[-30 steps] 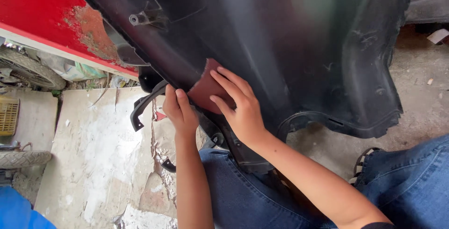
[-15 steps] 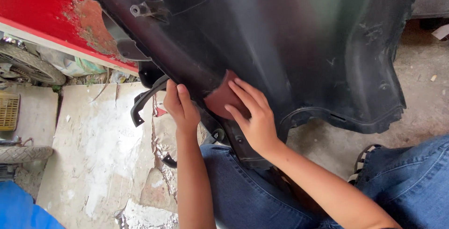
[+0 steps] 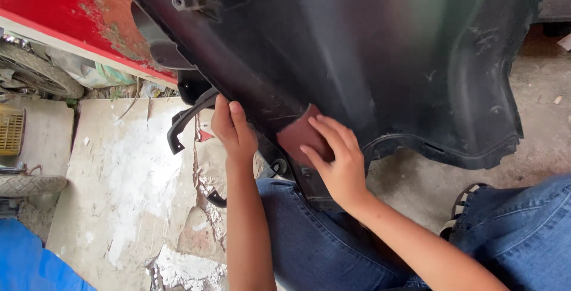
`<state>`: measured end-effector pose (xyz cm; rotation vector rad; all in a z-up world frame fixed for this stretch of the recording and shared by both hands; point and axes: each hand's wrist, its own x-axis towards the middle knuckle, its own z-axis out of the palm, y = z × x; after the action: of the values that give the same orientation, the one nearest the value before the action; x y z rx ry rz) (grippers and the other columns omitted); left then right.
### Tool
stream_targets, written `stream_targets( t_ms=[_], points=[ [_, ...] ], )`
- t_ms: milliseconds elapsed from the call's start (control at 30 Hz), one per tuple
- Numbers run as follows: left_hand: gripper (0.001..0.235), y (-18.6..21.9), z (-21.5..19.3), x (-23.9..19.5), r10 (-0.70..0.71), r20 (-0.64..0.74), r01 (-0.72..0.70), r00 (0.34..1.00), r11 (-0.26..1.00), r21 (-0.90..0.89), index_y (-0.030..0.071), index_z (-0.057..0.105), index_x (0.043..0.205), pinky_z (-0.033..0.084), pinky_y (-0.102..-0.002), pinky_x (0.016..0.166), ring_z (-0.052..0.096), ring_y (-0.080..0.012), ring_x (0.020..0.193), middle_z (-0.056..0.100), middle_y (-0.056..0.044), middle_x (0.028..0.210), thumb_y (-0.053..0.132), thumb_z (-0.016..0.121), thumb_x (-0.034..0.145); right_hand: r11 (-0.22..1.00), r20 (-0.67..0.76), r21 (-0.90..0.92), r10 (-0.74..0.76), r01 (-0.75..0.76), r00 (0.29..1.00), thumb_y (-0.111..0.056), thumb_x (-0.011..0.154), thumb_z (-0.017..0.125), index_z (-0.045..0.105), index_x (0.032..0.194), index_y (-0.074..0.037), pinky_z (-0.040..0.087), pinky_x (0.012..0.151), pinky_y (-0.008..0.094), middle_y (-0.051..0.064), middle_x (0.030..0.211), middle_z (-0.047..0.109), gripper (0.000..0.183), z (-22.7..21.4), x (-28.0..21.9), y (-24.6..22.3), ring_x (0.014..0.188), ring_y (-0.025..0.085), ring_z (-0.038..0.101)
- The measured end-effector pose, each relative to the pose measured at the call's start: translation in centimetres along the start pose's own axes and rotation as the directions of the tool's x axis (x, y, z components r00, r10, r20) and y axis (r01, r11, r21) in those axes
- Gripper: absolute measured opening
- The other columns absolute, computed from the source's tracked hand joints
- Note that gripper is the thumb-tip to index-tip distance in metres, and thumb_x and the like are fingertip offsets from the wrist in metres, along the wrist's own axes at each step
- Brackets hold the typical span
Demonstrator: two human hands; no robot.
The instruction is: The person sands a black motorcycle fairing using a sanding block. They hold the fairing with one hand and rub the sanding block across the surface with the other, working on different sections of the part.
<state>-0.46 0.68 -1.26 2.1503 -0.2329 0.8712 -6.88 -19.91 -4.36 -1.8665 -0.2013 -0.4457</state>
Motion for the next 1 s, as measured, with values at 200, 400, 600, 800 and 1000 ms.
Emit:
stream_targets(
  t_ms=[200,400,600,800,1000],
  points=[
    [0.022,0.9,-0.1,0.6,0.003,0.002,-0.003,1.000,1.000,-0.016,-0.002,0.052,0.103,0.030,-0.032,0.056,0.042,-0.0129,0.060,0.045,-0.003,0.068,0.016,0.043,0.112,0.998,-0.045,0.046,-0.045,0.047,0.998,-0.015,0.085,0.085,0.064,0.133,-0.008,0.055,0.100,0.039,0.009,0.135,0.066,0.053,0.8,3.2,-2.1,0.118,0.030,0.065],
    [0.028,1.0,0.0,0.7,0.072,0.003,-0.072,0.997,0.997,0.013,0.002,0.044,0.088,0.028,-0.035,0.058,0.039,-0.0166,0.060,0.039,-0.007,0.068,0.016,0.044,0.112,0.998,-0.015,-0.047,0.039,-0.040,0.999,-0.016,0.081,0.085,0.065,0.132,-0.008,0.054,0.101,0.040,0.011,0.133,0.065,0.056,-1.1,-2.6,0.0,0.121,0.032,0.065],
    [0.028,0.7,-0.1,0.5,0.036,0.005,-0.037,0.999,0.999,0.025,0.001,0.043,0.087,0.026,-0.036,0.056,0.039,-0.0172,0.057,0.039,-0.007,0.065,0.016,0.044,0.111,0.998,-0.029,-0.033,0.052,-0.053,0.998,-0.018,0.081,0.086,0.065,0.129,-0.008,0.054,0.098,0.040,0.011,0.129,0.066,0.053,-0.3,1.1,-1.2,0.117,0.032,0.066],
    [0.028,0.6,-0.2,0.5,0.040,0.006,-0.040,0.999,0.998,0.045,0.001,0.043,0.087,0.027,-0.036,0.057,0.040,-0.0175,0.058,0.040,-0.008,0.067,0.014,0.045,0.112,0.996,0.024,-0.086,0.016,-0.014,1.000,-0.018,0.084,0.084,0.064,0.131,-0.008,0.054,0.098,0.041,0.011,0.127,0.067,0.052,-1.6,-1.2,-0.8,0.117,0.032,0.066],
    [0.023,0.6,0.2,0.3,0.078,-0.003,-0.077,0.997,0.995,0.055,-0.002,0.053,0.099,0.030,-0.036,0.059,0.043,-0.0175,0.060,0.045,-0.007,0.069,0.015,0.044,0.112,0.981,0.101,-0.153,0.131,-0.115,0.986,-0.023,0.083,0.083,0.062,0.131,-0.006,0.057,0.092,0.039,0.011,0.129,0.065,0.055,-3.2,-5.5,0.3,0.114,0.032,0.067]
  ],
)
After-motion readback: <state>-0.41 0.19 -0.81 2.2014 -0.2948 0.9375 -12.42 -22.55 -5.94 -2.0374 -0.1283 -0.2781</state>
